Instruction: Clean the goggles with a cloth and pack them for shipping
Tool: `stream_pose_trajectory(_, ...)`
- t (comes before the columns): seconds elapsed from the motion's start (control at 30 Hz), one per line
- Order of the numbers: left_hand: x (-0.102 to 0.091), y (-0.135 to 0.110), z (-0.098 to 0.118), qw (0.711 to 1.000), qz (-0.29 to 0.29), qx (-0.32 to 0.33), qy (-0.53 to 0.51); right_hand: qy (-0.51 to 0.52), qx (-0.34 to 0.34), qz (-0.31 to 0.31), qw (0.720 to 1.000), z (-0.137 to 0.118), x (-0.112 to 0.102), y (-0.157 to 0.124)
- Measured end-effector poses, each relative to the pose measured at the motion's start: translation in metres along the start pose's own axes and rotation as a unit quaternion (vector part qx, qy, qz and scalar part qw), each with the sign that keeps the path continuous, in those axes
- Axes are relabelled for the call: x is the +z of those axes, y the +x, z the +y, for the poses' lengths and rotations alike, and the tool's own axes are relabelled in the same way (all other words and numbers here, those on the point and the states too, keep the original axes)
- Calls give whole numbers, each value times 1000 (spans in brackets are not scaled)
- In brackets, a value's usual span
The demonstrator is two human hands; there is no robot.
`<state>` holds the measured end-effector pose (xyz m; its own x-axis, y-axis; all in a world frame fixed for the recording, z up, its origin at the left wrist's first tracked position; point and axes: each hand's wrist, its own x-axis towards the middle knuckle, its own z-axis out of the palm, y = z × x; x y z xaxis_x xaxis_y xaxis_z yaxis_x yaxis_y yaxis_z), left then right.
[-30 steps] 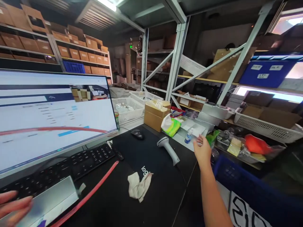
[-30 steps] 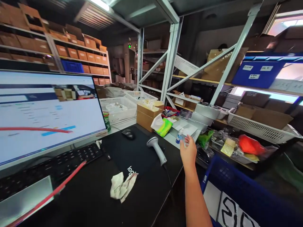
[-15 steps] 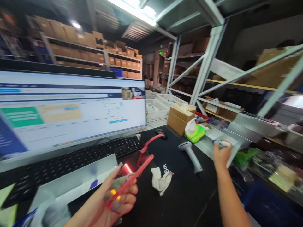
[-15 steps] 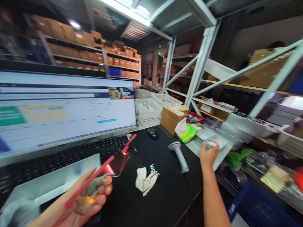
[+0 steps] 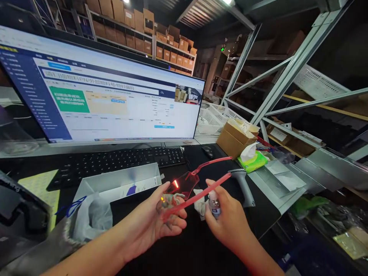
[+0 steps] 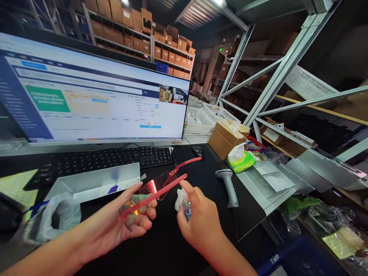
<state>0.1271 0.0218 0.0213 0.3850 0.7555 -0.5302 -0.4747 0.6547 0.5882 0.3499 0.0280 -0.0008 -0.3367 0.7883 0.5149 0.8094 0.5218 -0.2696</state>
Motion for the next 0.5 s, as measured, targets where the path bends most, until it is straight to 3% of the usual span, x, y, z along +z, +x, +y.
stream_pose_trajectory(0.33,-1,6,-1,999,-37,-35,13,-34,-6,-51,998,-4,18,9)
stream_pose_trajectory(0.5,-1,6,-1,999,-26,-32,9,-46,-5,-16,999,-7,21,6)
